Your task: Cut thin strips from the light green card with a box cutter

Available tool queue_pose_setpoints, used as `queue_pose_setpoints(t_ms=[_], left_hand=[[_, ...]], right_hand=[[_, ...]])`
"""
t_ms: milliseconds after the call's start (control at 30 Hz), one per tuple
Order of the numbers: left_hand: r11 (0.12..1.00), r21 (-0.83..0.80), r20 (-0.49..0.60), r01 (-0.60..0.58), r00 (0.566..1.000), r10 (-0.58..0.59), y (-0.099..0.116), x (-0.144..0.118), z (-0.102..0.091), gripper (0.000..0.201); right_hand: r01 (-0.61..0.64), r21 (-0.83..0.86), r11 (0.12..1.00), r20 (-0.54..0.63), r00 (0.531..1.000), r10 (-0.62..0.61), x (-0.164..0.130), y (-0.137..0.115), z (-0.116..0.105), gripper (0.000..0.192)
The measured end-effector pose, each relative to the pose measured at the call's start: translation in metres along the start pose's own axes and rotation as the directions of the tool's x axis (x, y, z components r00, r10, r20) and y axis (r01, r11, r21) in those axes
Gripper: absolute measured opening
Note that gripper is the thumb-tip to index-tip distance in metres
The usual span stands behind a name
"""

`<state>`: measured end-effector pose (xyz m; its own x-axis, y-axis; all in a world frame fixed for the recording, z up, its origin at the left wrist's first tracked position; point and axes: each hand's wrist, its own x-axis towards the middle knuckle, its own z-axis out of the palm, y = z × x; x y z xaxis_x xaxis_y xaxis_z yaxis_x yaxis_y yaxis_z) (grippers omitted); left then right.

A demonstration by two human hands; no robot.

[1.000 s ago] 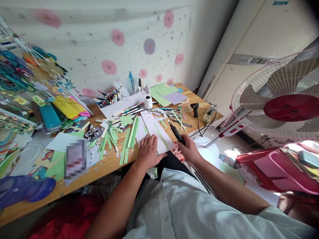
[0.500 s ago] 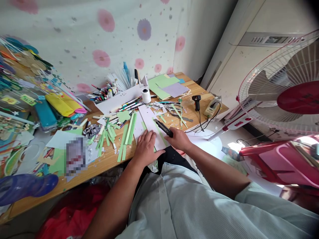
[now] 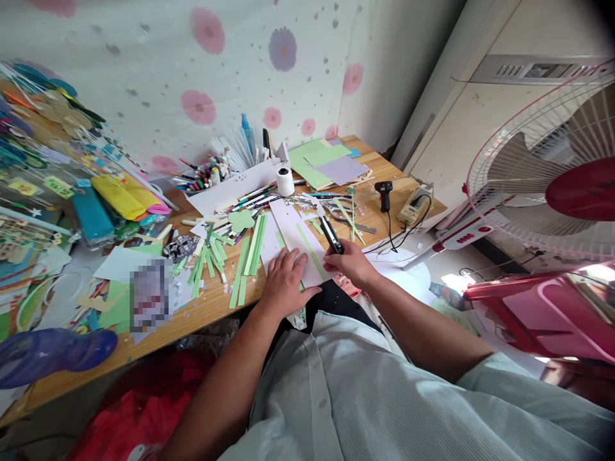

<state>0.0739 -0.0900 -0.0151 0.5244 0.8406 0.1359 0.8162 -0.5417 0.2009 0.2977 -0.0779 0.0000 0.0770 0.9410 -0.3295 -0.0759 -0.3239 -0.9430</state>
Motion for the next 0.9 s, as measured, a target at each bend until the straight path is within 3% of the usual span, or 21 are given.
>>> queue_pose_setpoints(t_ms=[167,400,633,800,900], left_hand=[[1.0,-0.004,0.001,0.002,1.0,-0.002,0.0,0.0,0.0,0.089],[1.0,-0.006,-0.008,0.002,1.0,-0.002,0.0,0.0,0.0,0.089],[1.0,0.001,-0.021,-0.002,1.0,0.002,0.0,-0.001,0.0,0.09],[1.0,-0.013,-0.032,-0.001,0.999,0.0,-0.001,-0.002,0.002,0.092],[1.0,-0.017,-0.037,-0.004,0.999,0.004,-0.001,-0.003,0.002,0.092]], right_hand=[[-0.088,0.092,0.992,-0.007,0.996,0.089,-0.005,-0.004,-0.001,0.026],[-0.052,0.046,0.998,0.03,0.998,0.051,-0.005,0.005,0.002,0.028],[0.125,-0.212,0.969,0.055,0.992,-0.116,0.005,0.021,0.008,0.025],[0.099,-0.2,0.975,0.102,0.992,-0.079,0.009,0.021,0.014,0.022],[0.159,-0.395,0.905,0.078,0.987,-0.14,0.01,0.017,0.016,0.019]])
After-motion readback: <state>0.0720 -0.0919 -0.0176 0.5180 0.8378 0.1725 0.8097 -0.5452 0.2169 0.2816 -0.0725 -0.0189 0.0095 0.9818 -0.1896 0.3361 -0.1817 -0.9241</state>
